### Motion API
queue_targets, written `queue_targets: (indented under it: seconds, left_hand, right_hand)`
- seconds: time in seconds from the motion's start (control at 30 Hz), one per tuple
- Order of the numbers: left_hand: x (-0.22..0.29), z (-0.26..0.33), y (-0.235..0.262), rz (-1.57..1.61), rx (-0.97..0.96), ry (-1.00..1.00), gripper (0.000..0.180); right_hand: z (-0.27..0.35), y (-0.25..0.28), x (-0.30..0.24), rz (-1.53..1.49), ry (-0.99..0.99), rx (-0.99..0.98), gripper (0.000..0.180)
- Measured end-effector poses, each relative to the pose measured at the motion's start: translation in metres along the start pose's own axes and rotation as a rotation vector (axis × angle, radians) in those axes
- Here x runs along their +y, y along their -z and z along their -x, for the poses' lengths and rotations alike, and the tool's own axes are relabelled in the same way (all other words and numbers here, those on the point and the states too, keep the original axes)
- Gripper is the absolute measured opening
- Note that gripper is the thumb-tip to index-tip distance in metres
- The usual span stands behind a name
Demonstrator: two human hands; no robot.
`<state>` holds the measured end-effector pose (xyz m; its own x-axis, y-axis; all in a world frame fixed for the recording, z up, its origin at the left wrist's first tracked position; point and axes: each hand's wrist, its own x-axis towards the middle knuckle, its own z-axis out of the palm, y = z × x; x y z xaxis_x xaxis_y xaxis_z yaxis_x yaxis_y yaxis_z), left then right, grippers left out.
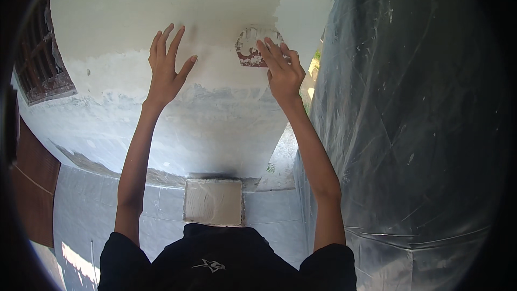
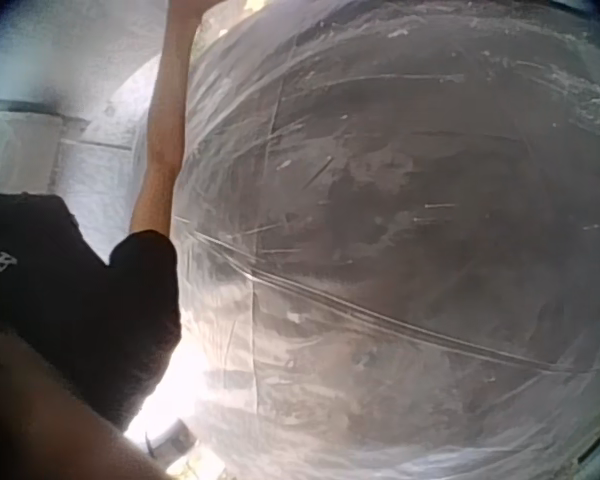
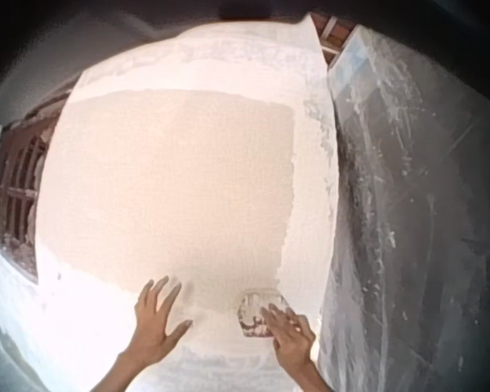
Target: The person applies putty to a wall and smooths it with a putty knife.
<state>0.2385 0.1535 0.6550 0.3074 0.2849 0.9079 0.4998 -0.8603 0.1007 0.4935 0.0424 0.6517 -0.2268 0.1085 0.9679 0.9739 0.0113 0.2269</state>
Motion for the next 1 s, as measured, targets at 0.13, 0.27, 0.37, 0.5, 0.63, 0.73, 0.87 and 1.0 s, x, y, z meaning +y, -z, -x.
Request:
queue_targets:
  seconds: [0.13,0.27,0.37,0.5,0.63,0.73,0.87,1.0]
  left_hand:
    - [0.01,-0.003,0.0,0.008,0.022,-0.003,0.064]
    - [0.008,0.001,0.004,-0.006,0.012,0.002,0.064]
    - [0.004,0.002,0.003,0.001,0.017,0.01,0.063]
    - [0.017,0.001,0.0,0.033,0.015,0.004,0.063]
    - [0.014,0.009,0.004,0.019,-0.008,0.015,0.064]
    - [0.011,0.01,0.005,0.018,-0.016,0.023,0.064]
    - [0.019,0.011,0.002,0.044,-0.014,0.016,0.064]
    - [0.016,0.02,0.003,0.008,-0.039,0.036,0.063]
  right_hand:
    - [0.006,-0.022,0.019,0.033,0.011,0.01,0.063]
    - [0.049,-0.007,0.008,-0.087,-0.043,-0.153,0.062]
    - [0.01,-0.005,0.006,-0.022,-0.028,0.007,0.065]
    - [0.009,-0.022,0.023,0.025,0.005,0.007,0.07]
    - [0.062,-0.004,-0.004,-0.123,-0.083,-0.204,0.069]
    - [0.021,0.002,0.0,-0.065,-0.061,-0.04,0.069]
    - [-0.003,-0.017,0.023,-0.002,-0.016,0.018,0.069]
    - [0.058,-0.012,0.002,-0.055,-0.131,-0.193,0.067]
